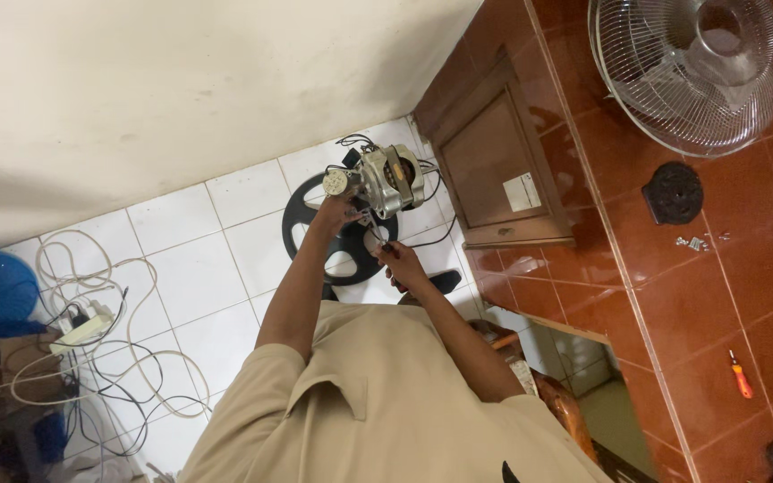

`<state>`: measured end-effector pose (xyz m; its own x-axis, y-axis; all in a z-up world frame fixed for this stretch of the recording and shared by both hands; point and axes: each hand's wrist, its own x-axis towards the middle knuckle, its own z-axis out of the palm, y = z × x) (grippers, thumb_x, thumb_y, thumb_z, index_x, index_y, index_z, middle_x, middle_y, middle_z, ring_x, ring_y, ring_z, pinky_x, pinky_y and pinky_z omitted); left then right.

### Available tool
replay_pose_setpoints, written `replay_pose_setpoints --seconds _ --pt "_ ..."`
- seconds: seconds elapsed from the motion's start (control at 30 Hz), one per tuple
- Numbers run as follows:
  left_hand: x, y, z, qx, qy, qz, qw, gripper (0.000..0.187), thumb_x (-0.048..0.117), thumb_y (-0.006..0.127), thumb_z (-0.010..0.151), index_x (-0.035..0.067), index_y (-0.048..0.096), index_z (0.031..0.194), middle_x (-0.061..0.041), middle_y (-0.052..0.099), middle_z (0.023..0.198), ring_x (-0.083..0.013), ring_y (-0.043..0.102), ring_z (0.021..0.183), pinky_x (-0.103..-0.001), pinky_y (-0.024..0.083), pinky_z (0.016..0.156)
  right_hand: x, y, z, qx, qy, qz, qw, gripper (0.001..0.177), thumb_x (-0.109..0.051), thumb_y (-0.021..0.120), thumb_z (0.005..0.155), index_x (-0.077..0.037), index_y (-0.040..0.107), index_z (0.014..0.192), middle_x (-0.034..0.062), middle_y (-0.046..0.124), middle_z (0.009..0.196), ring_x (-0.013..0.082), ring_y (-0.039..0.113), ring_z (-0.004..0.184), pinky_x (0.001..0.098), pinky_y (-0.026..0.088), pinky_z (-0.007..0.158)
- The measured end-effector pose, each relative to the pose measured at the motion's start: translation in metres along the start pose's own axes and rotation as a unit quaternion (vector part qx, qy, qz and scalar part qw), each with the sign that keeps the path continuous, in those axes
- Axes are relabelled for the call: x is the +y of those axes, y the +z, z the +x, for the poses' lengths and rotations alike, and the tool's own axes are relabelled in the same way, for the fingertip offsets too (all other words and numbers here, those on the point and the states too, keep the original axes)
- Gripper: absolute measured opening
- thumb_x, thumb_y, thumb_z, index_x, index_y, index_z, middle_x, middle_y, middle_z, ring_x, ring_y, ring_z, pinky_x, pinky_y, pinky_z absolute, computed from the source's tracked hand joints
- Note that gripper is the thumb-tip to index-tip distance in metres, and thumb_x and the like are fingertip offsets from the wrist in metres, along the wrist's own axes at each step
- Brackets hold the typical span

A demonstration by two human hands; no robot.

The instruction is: The person uses a screwdriver to remove and install screws on the motor housing of a disassembled electric fan. They repeatedly pick up screws from the tiled floor and tighten them into the fan motor assembly.

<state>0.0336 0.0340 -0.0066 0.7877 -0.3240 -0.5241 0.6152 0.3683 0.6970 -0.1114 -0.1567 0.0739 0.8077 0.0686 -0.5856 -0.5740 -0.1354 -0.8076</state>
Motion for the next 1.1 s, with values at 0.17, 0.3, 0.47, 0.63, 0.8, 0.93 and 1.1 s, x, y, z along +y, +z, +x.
replay_pose_setpoints --seconds 0.17,0.3,0.47,0.63,0.8,0.93,1.1 --pt "0.002 -0.002 0.003 -0.006 0.006 -0.046 0.999 0.034 0.018 0.051 0.103 0.014 0.053 0.137 -0.006 0.061 0.130 -0.0238 0.062 0.106 -0.051 0.060 0.087 -0.004 0.001 -0.004 0.002 0.007 -0.008 1.000 0.034 -0.037 0.067 0.098 -0.004 0.067 0.103 0.0026 0.063 0.079 0.0077 0.054 0.052 0.0248 0.044 0.038" --pt "0.002 0.002 0.005 -0.003 0.019 0.030 0.999 0.042 0.007 0.056 0.094 0.015 0.059 0.134 0.000 0.065 0.130 -0.0188 0.063 0.106 -0.047 0.060 0.087 -0.007 -0.001 -0.006 0.001 0.016 -0.015 1.000 0.030 -0.033 0.069 0.096 -0.004 0.065 0.106 0.0028 0.063 0.079 0.0080 0.054 0.053 0.0256 0.043 0.038" --pt "0.001 0.006 0.007 0.047 -0.015 0.031 0.998 0.030 0.020 0.058 0.102 0.019 0.060 0.132 0.003 0.067 0.125 -0.0138 0.063 0.103 -0.042 0.059 0.084 -0.012 -0.002 -0.007 -0.002 0.009 -0.018 1.000 0.032 -0.035 0.069 0.096 -0.005 0.065 0.106 0.0016 0.064 0.080 0.0069 0.056 0.055 0.0252 0.046 0.040" --pt "-0.001 0.001 0.003 0.029 0.009 0.060 0.998 0.035 0.019 0.053 0.104 0.014 0.063 0.138 -0.004 0.065 0.125 -0.0166 0.058 0.092 -0.041 0.061 0.086 -0.022 0.001 -0.013 0.005 0.026 -0.023 0.999 0.035 -0.041 0.068 0.096 -0.006 0.065 0.103 0.0007 0.061 0.078 0.0067 0.054 0.054 0.0248 0.044 0.040" --pt "0.001 -0.006 0.002 -0.059 0.042 -0.027 0.997 0.035 0.019 0.050 0.102 0.015 0.058 0.136 -0.008 0.068 0.128 -0.0183 0.066 0.093 -0.045 0.064 0.087 -0.026 0.002 -0.017 -0.002 0.010 -0.017 1.000 0.037 -0.042 0.067 0.097 -0.005 0.064 0.099 0.0010 0.061 0.077 0.0071 0.055 0.055 0.0253 0.044 0.040" --pt "0.003 -0.001 0.005 0.022 0.006 -0.020 1.000 0.030 0.016 0.059 0.101 0.013 0.060 0.131 -0.007 0.068 0.125 -0.0158 0.070 0.099 -0.044 0.061 0.082 -0.024 0.001 -0.017 -0.006 0.010 -0.002 1.000 0.036 -0.041 0.067 0.097 -0.005 0.064 0.099 0.0008 0.062 0.078 0.0074 0.056 0.055 0.0252 0.045 0.040" --pt "0.002 0.007 0.007 0.062 0.027 0.041 0.997 0.024 0.012 0.067 0.099 0.012 0.066 0.122 -0.001 0.074 0.115 -0.0118 0.059 0.078 -0.038 0.056 0.068 -0.016 0.000 -0.015 0.001 -0.002 -0.014 1.000 0.034 -0.039 0.067 0.097 -0.005 0.064 0.099 0.0011 0.062 0.078 0.0071 0.056 0.055 0.0254 0.044 0.039"
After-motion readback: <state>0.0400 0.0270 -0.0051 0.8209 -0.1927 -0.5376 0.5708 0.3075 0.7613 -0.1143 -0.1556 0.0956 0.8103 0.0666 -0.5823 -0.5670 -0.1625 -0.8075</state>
